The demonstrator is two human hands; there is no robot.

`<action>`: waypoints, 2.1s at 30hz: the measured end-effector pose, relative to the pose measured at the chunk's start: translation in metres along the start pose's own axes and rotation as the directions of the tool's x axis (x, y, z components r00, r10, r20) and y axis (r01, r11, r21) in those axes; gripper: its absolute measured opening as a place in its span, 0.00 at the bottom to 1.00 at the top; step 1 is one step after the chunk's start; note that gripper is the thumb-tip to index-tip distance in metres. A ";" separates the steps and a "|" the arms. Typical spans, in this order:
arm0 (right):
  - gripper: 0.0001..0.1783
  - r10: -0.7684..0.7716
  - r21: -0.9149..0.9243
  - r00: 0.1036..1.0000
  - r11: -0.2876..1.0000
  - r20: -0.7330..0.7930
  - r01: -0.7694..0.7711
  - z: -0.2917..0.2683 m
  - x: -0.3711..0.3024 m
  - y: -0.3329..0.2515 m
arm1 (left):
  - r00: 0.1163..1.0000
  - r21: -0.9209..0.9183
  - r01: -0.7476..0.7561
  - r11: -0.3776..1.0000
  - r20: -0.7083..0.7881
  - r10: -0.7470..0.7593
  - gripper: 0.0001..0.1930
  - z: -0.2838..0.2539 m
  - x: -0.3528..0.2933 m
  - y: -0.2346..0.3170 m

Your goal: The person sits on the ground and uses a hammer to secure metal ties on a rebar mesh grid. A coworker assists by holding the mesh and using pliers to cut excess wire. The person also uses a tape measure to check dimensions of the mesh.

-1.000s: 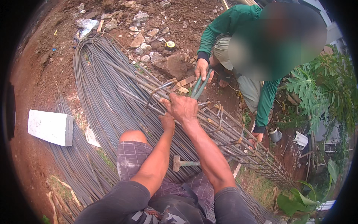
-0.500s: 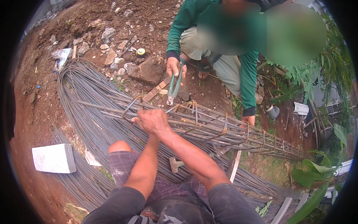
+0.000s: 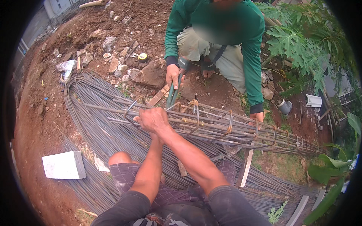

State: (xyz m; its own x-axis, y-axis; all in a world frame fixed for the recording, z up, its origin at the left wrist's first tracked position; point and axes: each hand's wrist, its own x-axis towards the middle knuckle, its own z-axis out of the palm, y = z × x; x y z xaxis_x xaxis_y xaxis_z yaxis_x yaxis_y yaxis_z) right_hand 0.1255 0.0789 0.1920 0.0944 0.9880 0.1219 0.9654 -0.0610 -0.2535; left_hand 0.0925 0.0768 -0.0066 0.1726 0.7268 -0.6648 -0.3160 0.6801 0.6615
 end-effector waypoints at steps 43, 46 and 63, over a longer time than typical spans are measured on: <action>0.22 0.030 0.336 0.997 0.942 -0.069 -0.005 -0.076 -0.050 0.011 | 0.960 -0.224 0.063 0.972 -0.252 -0.120 0.38 0.022 -0.018 0.015; 0.21 0.066 0.337 0.990 0.936 0.121 -0.104 -0.082 -0.136 0.010 | 0.938 -0.195 0.025 0.980 -0.334 -0.090 0.37 0.017 -0.004 0.009; 0.19 0.464 0.364 0.737 0.659 0.491 -0.658 -0.027 -0.379 0.026 | 0.969 0.191 -0.244 0.951 0.027 0.244 0.35 0.026 -0.129 0.022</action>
State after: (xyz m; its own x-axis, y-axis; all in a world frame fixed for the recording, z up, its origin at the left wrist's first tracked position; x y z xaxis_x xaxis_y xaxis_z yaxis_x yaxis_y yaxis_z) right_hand 0.1213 -0.3009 0.1655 0.3980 0.7696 -0.4992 0.4860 -0.6385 -0.5968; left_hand 0.0871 0.0007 0.1025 0.1152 0.8731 -0.4738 -0.1641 0.4871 0.8578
